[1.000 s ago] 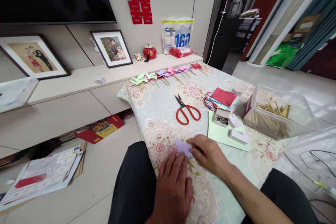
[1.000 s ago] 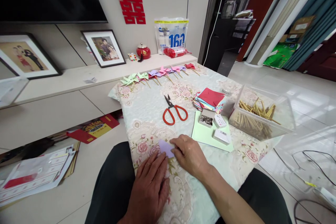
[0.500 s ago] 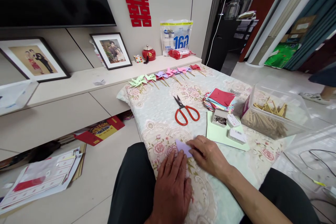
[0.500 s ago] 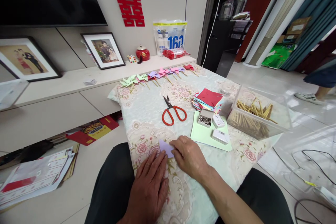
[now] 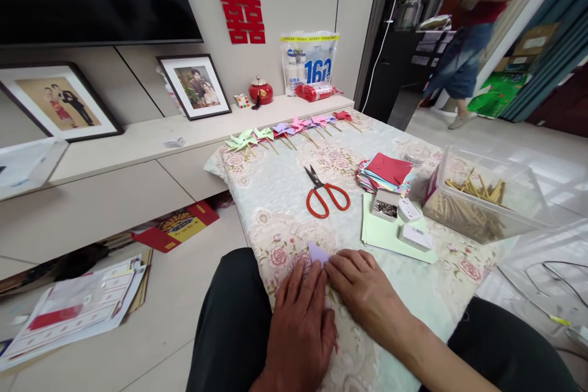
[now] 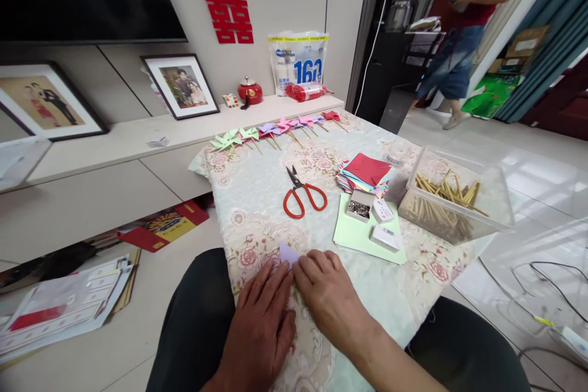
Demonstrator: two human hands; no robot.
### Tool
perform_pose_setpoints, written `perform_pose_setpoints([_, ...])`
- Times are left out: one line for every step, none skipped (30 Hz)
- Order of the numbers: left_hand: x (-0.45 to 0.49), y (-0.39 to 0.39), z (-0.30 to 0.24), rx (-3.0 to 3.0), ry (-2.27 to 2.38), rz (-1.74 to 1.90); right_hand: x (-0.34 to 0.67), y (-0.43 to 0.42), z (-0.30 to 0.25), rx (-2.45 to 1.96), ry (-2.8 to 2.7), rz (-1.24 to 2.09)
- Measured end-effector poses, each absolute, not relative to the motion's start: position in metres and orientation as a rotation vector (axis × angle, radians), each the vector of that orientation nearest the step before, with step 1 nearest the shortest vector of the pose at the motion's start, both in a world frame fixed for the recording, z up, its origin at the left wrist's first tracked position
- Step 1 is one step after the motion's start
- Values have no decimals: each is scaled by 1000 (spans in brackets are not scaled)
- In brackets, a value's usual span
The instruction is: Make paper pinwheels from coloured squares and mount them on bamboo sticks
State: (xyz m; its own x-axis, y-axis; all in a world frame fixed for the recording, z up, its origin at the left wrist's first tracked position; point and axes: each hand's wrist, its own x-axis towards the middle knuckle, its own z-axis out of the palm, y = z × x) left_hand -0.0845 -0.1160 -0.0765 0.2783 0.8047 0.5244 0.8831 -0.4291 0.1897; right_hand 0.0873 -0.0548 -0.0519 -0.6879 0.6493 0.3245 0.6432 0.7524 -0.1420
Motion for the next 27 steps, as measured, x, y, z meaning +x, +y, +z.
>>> perform_pose_setpoints([-85,-116,-76,-2408,-1570,-842,89,-57,-53,-992,-2592,-2])
perform_pose_setpoints([-86,-116,-75,-2420,-1544,-826,90,-59,-55,-996,-2594,-25])
perform_pose_setpoints([-87,-116,-74,-2431,-1523,-805,91,-61,-55,-1006,-2601,-45])
perform_pose_setpoints([-88,-116,-73,-2438,-1509,-782,91,-62,-56,-1022,-2616,-57])
perform_pose_setpoints([-89,-116,-73,-2441,-1502,-760,91,-64,-56,-1038,-2635,-62])
perform_pose_setpoints([-89,-115,-72,-2441,-1504,-744,91,-65,-55,-1057,-2653,-63])
perform_pose_setpoints([-89,-115,-72,-2440,-1512,-735,91,-67,-54,-1074,-2666,-65])
perform_pose_setpoints([-89,-114,-71,-2437,-1525,-740,91,-68,-54,-1087,-2671,-70])
perform_pose_setpoints([-89,-114,-71,-2435,-1537,-755,90,-68,-53,-1096,-2674,-77])
perform_pose_setpoints([-89,-114,-71,-2434,-1547,-777,91,-69,-53,-1101,-2672,-85])
perform_pose_setpoints([-89,-114,-71,-2436,-1554,-800,92,-70,-53,-1103,-2670,-92])
perform_pose_setpoints([-89,-114,-70,-2440,-1555,-821,93,-71,-53,-1103,-2670,-95])
perform_pose_setpoints([-90,-114,-70,-2445,-1550,-834,95,-71,-54,-1098,-2675,-94])
perform_pose_setpoints([-91,-114,-70,-2451,-1548,-836,97,-71,-54,-1093,-2684,-88])
perform_pose_setpoints([-93,-115,-69,-2455,-1550,-829,99,-71,-55,-1090,-2694,-79])
perform_pose_setpoints([-94,-115,-69,-2462,-1550,-808,102,-71,-55,-1087,-2701,-69])
perform_pose_setpoints([-96,-115,-68,-2474,-1547,-772,104,-71,-55,-1084,-2706,-58])
perform_pose_setpoints([-99,-115,-68,-2490,-1539,-726,105,-70,-56,-1082,-2706,-43])
perform_pose_setpoints([-101,-115,-68,-2509,-1524,-677,106,-69,-56,-1081,-2702,-24])
perform_pose_setpoints([-102,-115,-67,-2526,-1506,-635,107,-69,-55,-1080,-2697,-1])
perform_pose_setpoints([-104,-114,-67,-2538,-1490,-608,107,-68,-55,-1075,-2691,26])
perform_pose_setpoints([-105,-114,-67,-2543,-1483,-603,107,-68,-54,-1069,-2684,50])
perform_pose_setpoints([-105,-114,-67,-2539,-1487,-620,106,-67,-53,-1060,-2678,70])
perform_pose_setpoints([-104,-114,-67,-2529,-1498,-647,106,-66,-52,-1050,-2670,83])
perform_pose_setpoints([-103,-114,-67,-2517,-1512,-677,106,-65,-50,-1037,-2665,101])
perform_pose_setpoints([-101,-114,-68,-2505,-1529,-703,106,-64,-49,-1025,-2659,127])
perform_pose_setpoints([-100,-114,-68,-2496,-1542,-722,107,-63,-47,-1016,-2646,165])
